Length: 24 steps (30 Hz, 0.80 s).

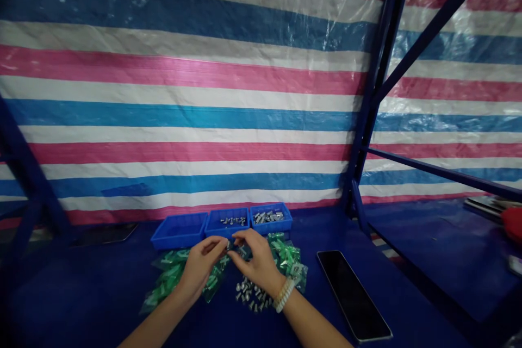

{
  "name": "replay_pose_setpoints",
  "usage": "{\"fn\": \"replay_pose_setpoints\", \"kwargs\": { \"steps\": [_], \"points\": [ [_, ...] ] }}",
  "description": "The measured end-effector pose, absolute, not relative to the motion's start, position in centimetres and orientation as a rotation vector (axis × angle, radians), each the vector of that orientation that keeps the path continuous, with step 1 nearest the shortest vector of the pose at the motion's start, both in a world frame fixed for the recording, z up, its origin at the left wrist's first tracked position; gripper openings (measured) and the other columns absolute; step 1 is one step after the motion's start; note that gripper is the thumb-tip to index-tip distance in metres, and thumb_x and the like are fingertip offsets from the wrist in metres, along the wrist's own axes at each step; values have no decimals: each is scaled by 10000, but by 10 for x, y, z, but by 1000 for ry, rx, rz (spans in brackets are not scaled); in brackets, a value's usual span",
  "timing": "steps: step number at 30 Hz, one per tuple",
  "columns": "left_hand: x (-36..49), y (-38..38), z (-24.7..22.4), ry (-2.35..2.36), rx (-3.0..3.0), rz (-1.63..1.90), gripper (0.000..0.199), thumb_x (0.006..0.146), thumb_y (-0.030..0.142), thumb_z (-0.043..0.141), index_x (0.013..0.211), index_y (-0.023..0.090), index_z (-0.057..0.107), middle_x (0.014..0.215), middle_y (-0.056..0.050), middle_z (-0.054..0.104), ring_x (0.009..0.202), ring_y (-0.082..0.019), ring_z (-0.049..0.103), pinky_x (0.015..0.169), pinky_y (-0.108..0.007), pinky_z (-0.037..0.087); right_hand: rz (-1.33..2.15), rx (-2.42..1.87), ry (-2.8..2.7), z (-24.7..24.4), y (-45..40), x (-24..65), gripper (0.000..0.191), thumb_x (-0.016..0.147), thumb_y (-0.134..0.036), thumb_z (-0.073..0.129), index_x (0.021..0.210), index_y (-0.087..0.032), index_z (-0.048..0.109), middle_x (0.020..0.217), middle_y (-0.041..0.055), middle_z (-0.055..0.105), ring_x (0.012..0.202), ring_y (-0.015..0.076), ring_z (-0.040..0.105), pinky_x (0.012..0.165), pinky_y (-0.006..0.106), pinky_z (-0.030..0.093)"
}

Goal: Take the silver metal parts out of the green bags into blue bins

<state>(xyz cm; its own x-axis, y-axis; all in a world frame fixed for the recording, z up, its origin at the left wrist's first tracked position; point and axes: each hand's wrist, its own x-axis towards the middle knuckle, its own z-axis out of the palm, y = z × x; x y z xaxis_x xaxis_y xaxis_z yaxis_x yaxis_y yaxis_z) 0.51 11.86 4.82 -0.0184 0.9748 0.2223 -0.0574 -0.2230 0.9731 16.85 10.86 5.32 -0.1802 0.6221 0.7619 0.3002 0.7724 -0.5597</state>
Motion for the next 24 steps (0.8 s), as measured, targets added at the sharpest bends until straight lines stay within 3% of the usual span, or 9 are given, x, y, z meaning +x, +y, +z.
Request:
{"fn": "replay_pose_setpoints", "kwargs": {
  "steps": [4, 12, 18, 24],
  "points": [
    [11, 112, 46, 1005, 1230, 1459, 249, 676, 383, 765, 717, 147, 697, 681, -19, 690, 671, -159, 634, 649, -240, 505, 220, -665, -1891, 52, 105, 168, 101, 898, -218, 561, 989, -216, 606, 845, 60, 644, 781, 198, 597, 709, 325, 488],
    [14, 107, 47, 976, 1166, 1489, 228, 673, 344, 775, 680, 144, 664, 646, 2, 650, 648, -133, 600, 642, -217, 483, 124, -571, -1935, 55, 104, 167, 157, 922, -133, 507, 1012, -193, 620, 853, 71, 654, 788, 189, 596, 713, 321, 492],
    [17, 102, 51, 931, 1236, 1467, 196, 739, 337, 720, 744, 154, 649, 679, 5, 640, 672, -139, 609, 664, -229, 490, 204, -623, -1827, 57, 105, 168, 134, 920, -143, 520, 966, -202, 631, 840, 57, 653, 796, 189, 598, 735, 323, 482],
    [22, 95, 52, 957, 1364, 1473, 227, 703, 274, 744, 873, 174, 631, 782, -9, 680, 776, -164, 654, 757, -253, 521, 454, -804, -1633, 55, 106, 164, 83, 882, -222, 586, 819, -184, 625, 755, 23, 635, 701, 163, 592, 655, 265, 451]
  ]
}}
